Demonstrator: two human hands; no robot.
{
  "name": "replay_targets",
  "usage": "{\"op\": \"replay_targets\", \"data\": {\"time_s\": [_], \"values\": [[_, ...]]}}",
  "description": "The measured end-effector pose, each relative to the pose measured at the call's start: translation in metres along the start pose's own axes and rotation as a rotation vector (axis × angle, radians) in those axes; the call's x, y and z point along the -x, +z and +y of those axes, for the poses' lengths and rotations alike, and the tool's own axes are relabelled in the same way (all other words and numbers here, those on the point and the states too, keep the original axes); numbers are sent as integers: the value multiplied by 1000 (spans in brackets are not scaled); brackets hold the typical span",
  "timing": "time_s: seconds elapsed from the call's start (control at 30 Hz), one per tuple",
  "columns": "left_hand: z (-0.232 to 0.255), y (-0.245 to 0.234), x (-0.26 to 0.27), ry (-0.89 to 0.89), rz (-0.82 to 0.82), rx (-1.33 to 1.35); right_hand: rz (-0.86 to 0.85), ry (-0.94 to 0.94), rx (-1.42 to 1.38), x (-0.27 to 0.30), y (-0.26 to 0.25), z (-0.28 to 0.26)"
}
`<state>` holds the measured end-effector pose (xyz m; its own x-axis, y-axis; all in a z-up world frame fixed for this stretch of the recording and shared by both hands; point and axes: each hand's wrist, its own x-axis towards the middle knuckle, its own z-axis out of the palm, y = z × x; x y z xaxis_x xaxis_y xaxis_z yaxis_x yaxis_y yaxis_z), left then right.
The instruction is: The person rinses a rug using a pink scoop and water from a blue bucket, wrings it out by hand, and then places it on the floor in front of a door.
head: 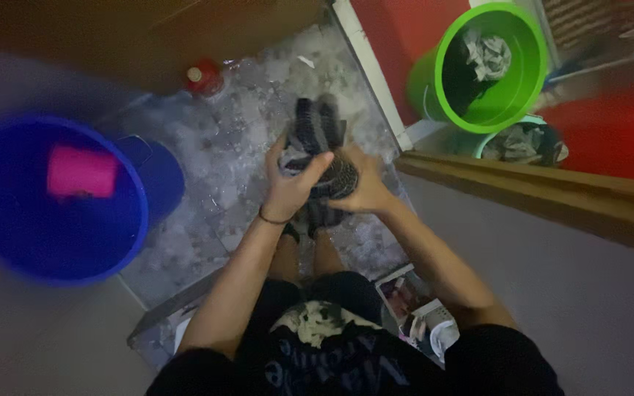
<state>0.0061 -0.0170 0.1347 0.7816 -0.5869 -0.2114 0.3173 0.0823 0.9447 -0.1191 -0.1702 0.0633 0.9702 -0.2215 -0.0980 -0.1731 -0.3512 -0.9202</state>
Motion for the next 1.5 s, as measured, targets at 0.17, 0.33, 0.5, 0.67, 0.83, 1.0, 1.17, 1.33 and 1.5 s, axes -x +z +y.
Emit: {"op": "replay_targets", "data": {"time_s": [0.17,0.33,0.5,0.67,0.83,1.0,1.17,1.33,1.5], "values": [[-18,-17,-3,81,-210,-71,-107,-94,-163,28,20,47],[-19,-24,6,-158,-349,43,-388,231,-409,38,12,31],[-10,-27,10,-277,-594,102,-525,21,-300,41,-7,16],[-2,-32,15,-263,-752,191,-657,-37,-231,75,-13,51],[9,-24,15,142,-814,-290,-793,37,-174,84,-15,73],[-8,-9,19,-237,-560,-75,-643,19,-94,65,-1,50],[-37,4,27,-171,-210,-427,-326,162,98,60,7,17],[-13,19,27,-71,-147,-520,-269,-1,-250,44,-16,1],[-1,33,14,151,-231,-804,-35,-83,-170,18,-24,-27]]}}
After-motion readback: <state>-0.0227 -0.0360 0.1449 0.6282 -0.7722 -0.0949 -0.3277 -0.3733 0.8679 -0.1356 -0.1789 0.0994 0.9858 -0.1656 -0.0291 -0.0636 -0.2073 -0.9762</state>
